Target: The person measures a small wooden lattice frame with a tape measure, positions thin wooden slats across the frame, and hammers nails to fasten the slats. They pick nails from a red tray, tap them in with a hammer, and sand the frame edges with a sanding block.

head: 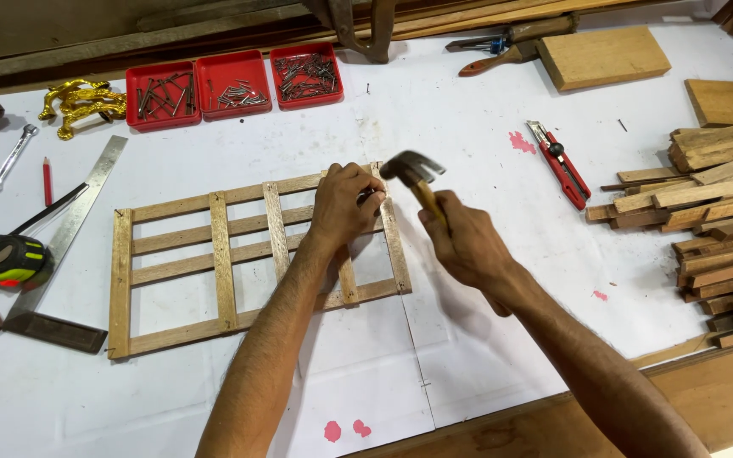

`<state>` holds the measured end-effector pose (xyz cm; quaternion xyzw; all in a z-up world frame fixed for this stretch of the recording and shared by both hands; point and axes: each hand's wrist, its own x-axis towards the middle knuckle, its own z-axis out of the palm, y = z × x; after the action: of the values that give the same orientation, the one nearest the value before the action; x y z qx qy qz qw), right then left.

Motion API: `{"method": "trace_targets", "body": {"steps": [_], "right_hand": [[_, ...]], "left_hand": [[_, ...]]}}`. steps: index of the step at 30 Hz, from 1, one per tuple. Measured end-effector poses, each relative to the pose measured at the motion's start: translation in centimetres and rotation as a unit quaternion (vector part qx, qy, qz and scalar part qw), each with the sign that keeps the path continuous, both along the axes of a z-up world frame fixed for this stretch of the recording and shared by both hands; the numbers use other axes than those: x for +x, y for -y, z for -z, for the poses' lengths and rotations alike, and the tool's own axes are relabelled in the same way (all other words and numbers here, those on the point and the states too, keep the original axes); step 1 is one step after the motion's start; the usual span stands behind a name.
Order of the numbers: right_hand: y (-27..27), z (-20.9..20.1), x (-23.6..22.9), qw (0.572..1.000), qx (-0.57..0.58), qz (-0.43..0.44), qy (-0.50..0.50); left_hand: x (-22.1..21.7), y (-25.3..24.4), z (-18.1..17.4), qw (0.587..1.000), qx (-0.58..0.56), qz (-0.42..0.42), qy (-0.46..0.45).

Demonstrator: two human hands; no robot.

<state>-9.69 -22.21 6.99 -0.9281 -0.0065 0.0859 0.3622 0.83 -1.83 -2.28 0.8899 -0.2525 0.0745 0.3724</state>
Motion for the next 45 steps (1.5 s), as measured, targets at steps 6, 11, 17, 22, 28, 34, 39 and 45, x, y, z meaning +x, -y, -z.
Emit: {"method": "trace_targets", "body": {"steps": [6,11,17,22,28,34,39,45], "right_hand": [[1.5,2.4,0.8,0.999,-0.025,-0.02,0.008],[1.5,0.2,0.2,1.0,-0.019,0.009,-0.014],[2.0,-1.2,-1.1,1.0,0.01,0.022,0.007],[1.8,-1.2,-1.2,1.0,-0.021,0.017,-0.012],[1.4,-3.6,-1.0,0.997,0.01,0.006,0.082],[0.0,-2.3,-0.1,0.991,0.03,0.022,0.125],[-0.2,0.6,1.1,0.997,-0.048,0.003,-0.062],[0.3,-5.5,0.5,0.996,0.061,0.059,0.018]], "left_hand": [[0.0,-0.2,-0.5,1.0,-0.002,0.001,-0.018],[0.7,-1.0,0.3,0.999,-0.019,0.028,-0.029],[-0.3,-2.2,-1.3,0.995,0.072,0.025,0.067],[-0.4,-1.7,-3.0,0.969,0.245,0.008,0.006],[-0.4,-1.9,-0.9,0.977,0.21,-0.002,-0.046],[-0.2,-2.0,-0.4,0.974,0.222,0.007,-0.051],[-0.4,-2.0,-0.8,0.974,0.216,0.002,-0.063],[-0.2,-2.0,-0.4,0.971,0.231,0.001,-0.062]]}}
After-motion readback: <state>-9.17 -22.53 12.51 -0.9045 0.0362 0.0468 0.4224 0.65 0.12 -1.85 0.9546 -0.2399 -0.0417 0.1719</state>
